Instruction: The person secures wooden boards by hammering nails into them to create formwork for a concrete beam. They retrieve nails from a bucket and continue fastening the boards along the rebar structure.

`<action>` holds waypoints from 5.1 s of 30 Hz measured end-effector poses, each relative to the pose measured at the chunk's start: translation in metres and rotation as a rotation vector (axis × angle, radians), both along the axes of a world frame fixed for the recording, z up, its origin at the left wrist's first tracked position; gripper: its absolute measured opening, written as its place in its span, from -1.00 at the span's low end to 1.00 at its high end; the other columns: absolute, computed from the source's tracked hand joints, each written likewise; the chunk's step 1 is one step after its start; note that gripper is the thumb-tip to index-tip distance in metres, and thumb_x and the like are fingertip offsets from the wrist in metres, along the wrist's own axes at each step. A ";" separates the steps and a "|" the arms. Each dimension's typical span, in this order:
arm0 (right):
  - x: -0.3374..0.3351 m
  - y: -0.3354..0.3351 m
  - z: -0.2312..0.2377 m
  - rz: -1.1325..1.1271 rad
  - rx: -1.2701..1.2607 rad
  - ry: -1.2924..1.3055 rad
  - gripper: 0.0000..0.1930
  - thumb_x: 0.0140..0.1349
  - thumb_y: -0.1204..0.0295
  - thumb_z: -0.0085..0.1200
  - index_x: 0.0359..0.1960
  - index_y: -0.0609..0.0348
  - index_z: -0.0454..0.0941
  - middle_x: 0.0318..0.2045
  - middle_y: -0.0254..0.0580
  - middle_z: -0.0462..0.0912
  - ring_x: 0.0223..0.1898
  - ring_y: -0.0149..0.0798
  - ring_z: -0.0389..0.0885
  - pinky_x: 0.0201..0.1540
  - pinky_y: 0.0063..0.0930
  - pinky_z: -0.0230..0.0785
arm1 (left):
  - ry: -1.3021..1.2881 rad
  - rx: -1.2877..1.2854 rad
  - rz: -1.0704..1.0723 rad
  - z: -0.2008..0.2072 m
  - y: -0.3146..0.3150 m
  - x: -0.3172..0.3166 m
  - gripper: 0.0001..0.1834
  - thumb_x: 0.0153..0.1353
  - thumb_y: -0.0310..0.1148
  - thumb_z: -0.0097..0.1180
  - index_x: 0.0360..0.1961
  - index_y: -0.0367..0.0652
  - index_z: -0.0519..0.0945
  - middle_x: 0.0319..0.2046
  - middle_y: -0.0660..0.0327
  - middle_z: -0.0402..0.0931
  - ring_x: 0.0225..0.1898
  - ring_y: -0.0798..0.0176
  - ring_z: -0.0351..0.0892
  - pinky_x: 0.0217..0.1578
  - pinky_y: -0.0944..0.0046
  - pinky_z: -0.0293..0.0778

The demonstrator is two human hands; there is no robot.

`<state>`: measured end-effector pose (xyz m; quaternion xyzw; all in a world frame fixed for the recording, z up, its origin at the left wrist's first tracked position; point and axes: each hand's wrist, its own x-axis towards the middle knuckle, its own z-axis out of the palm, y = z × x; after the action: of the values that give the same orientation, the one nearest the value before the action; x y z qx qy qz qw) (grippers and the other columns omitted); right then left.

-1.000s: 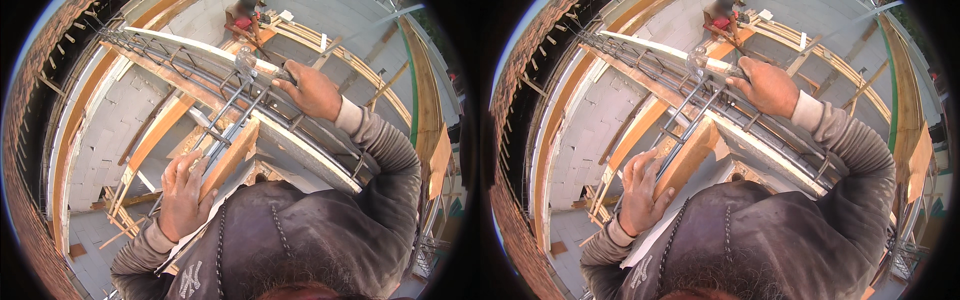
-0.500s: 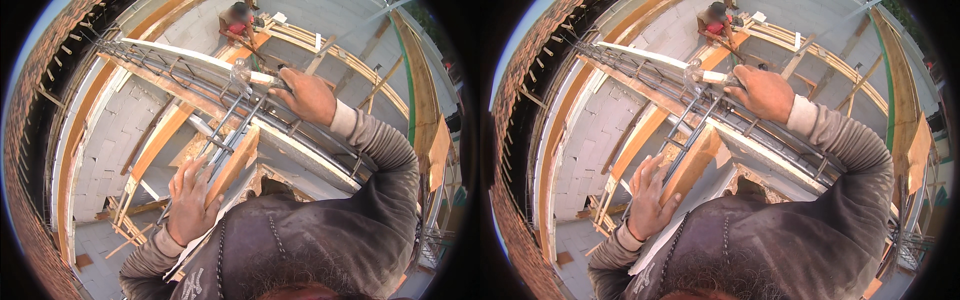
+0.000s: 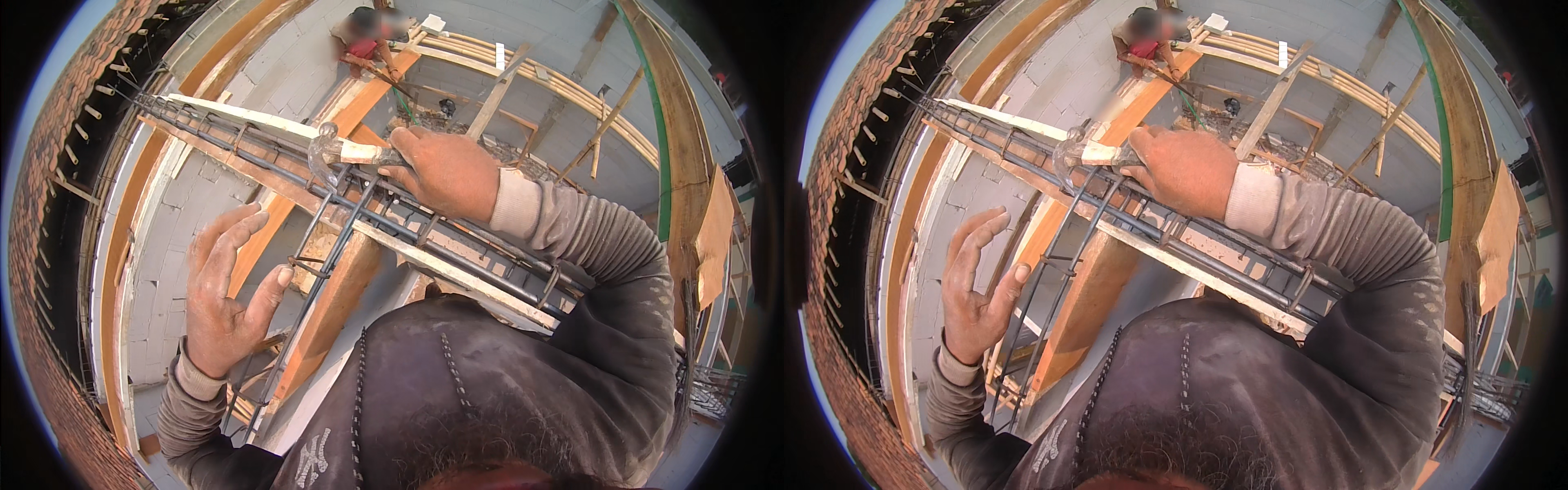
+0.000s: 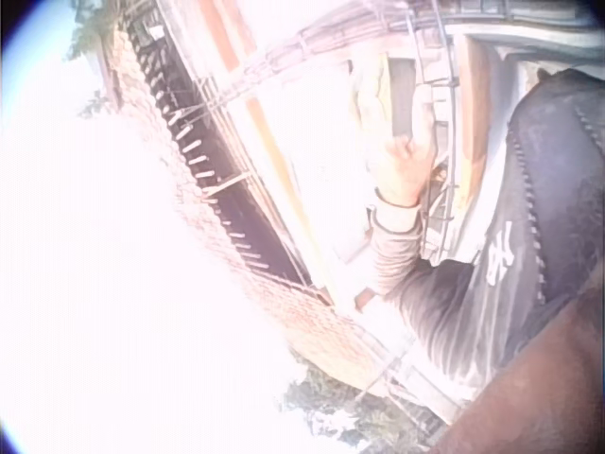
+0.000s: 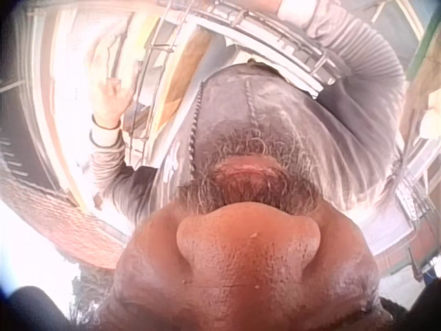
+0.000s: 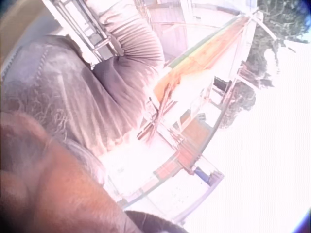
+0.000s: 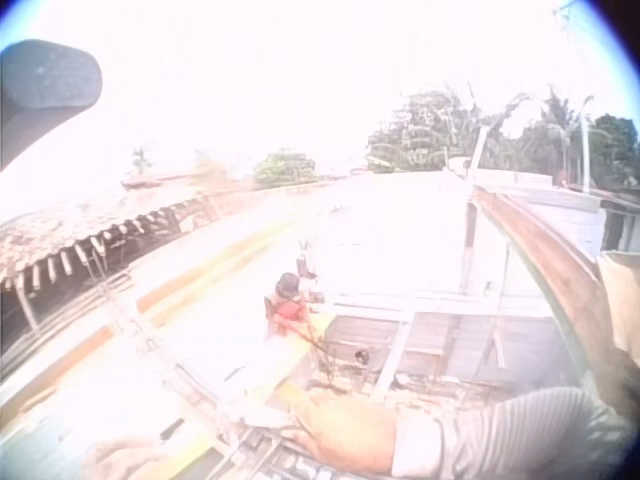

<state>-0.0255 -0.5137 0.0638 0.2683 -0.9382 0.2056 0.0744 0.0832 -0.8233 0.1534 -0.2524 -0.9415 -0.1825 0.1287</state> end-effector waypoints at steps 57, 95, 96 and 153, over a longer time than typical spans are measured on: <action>0.002 0.000 0.016 -0.004 0.006 -0.224 -0.58 0.50 0.11 0.11 0.02 0.28 0.45 -0.21 0.20 0.71 -0.15 0.29 0.75 -0.13 0.22 0.56 | -0.072 0.283 0.141 -0.118 0.009 -0.333 -0.46 0.42 -0.06 0.29 -0.47 -0.41 0.64 -0.63 0.08 0.53 -0.56 0.25 0.48 -0.42 0.08 0.42; -0.005 0.003 0.002 0.007 -0.020 -0.188 -0.58 0.49 0.09 0.10 -0.03 0.28 0.45 -0.23 0.21 0.72 -0.16 0.29 0.76 -0.16 0.22 0.58 | -0.125 0.337 0.102 -0.111 0.019 -0.327 -0.49 0.47 -0.08 0.26 -0.53 -0.29 0.61 -0.62 0.25 0.54 -0.55 0.42 0.41 -0.49 0.25 0.34; -0.003 0.003 0.004 -0.012 -0.011 -0.208 -0.58 0.50 0.09 0.09 -0.03 0.28 0.45 -0.22 0.19 0.71 -0.15 0.28 0.77 -0.15 0.20 0.59 | -0.133 0.345 0.104 -0.111 0.022 -0.328 -0.49 0.46 -0.08 0.27 -0.52 -0.29 0.62 -0.62 0.25 0.54 -0.55 0.41 0.41 -0.49 0.24 0.34; 0.000 -0.009 0.017 -0.052 0.031 -0.117 -0.63 0.47 0.15 0.17 -0.07 0.23 0.44 -0.30 0.20 0.67 -0.23 0.30 0.69 -0.20 0.14 0.50 | -0.110 0.235 0.249 -0.099 0.019 -0.313 -0.46 0.34 0.10 0.27 -0.20 -0.27 0.81 -0.38 -0.13 0.74 -0.28 -0.12 0.78 -0.17 0.00 0.62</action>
<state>-0.0260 -0.5223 0.0804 0.2326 -0.9506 0.2044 0.0203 -0.2298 -0.8043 0.0541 -0.1065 -0.9433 -0.2877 0.1271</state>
